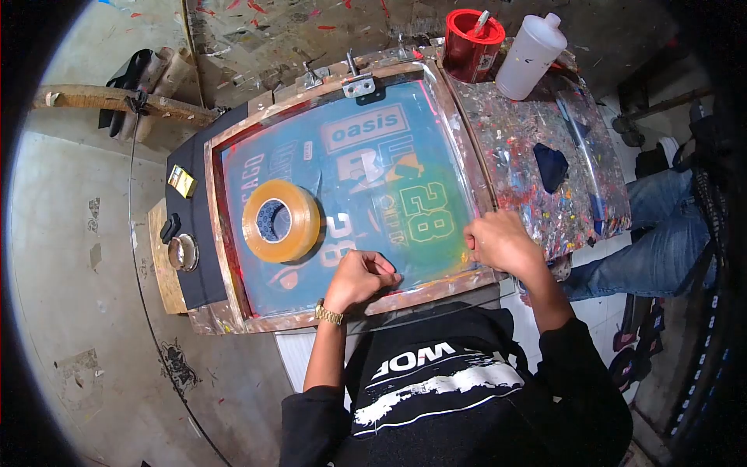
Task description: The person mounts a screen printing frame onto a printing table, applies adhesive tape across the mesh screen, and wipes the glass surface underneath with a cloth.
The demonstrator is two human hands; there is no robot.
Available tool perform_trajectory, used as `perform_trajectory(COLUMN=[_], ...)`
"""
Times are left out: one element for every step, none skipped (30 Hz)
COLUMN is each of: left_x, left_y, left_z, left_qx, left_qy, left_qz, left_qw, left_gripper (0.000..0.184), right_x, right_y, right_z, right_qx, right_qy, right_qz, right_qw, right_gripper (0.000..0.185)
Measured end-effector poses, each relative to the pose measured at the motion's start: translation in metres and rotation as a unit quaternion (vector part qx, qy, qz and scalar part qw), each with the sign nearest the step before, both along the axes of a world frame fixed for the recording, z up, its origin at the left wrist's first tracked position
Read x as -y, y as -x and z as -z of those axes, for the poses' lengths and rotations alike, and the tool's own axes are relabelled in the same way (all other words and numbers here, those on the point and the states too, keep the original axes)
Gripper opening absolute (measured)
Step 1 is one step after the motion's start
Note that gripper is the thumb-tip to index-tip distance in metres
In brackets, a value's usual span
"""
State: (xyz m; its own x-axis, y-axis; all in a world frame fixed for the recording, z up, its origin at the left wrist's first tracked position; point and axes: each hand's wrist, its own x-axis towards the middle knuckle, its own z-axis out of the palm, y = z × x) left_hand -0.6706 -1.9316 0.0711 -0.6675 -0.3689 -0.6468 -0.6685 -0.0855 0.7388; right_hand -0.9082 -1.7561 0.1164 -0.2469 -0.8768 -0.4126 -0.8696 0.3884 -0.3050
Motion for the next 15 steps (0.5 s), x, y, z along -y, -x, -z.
perform_trajectory(left_x=[0.0,0.001,0.001,0.001,0.001,0.001,0.0,-0.002,-0.003,-0.006,-0.007,-0.007,-0.005,-0.004,-0.002], left_y=[-0.001,-0.001,-0.001,-0.001,-0.001,0.0,0.0,0.001,0.002,0.004,0.005,0.006,0.008,0.01,0.01], left_z=[0.004,0.007,0.008,0.009,0.009,0.009,0.008,0.007,0.005,0.003,0.0,-0.004,-0.01,-0.013,-0.015], left_qx=[-0.001,-0.004,-0.004,-0.001,0.002,0.001,0.007,0.013,0.013,0.017,0.019,0.019,0.03,0.041,0.041], left_qy=[0.015,0.029,0.029,0.042,0.056,0.056,0.074,0.092,0.093,0.132,0.172,0.172,0.195,0.219,0.219], left_qz=[0.01,0.021,0.021,0.027,0.033,0.032,0.038,0.044,0.044,0.059,0.074,0.074,0.104,0.133,0.133], left_qw=[1.0,0.999,0.999,0.999,0.998,0.998,0.997,0.995,0.995,0.989,0.982,0.982,0.975,0.966,0.966], left_gripper=[0.02,0.022,0.022,0.023,0.025,0.025,0.025,0.026,0.026,0.026,0.027,0.027,0.029,0.031,0.031], right_x=[-0.001,-0.001,-0.003,-0.006,-0.007,-0.008,-0.009,-0.009,-0.01,-0.011,-0.012,-0.012,-0.013,-0.013,-0.013], right_y=[0.0,0.0,0.0,0.0,0.0,-0.002,-0.003,-0.004,-0.005,-0.006,-0.006,-0.007,-0.007,-0.008,-0.009], right_z=[0.0,0.001,0.004,0.008,0.011,0.011,0.011,0.011,0.011,0.01,0.009,0.007,0.004,0.002,0.002], right_qx=[-0.002,-0.005,-0.005,-0.022,-0.038,-0.039,-0.055,-0.072,-0.072,-0.078,-0.084,-0.084,-0.077,-0.07,-0.07], right_qy=[-0.004,-0.007,-0.008,0.015,0.038,0.038,0.041,0.045,0.045,0.044,0.044,0.044,0.026,0.007,0.007], right_qz=[0.0,0.0,0.0,-0.004,-0.01,-0.01,-0.013,-0.015,-0.016,-0.024,-0.033,-0.032,-0.052,-0.072,-0.073], right_qw=[1.0,1.0,1.0,1.0,0.998,0.998,0.998,0.996,0.996,0.996,0.995,0.995,0.995,0.995,0.995], right_gripper=[0.008,0.007,0.007,0.007,0.014,0.014,0.014,0.014,0.014,0.016,0.019,0.019,0.026,0.033,0.033])
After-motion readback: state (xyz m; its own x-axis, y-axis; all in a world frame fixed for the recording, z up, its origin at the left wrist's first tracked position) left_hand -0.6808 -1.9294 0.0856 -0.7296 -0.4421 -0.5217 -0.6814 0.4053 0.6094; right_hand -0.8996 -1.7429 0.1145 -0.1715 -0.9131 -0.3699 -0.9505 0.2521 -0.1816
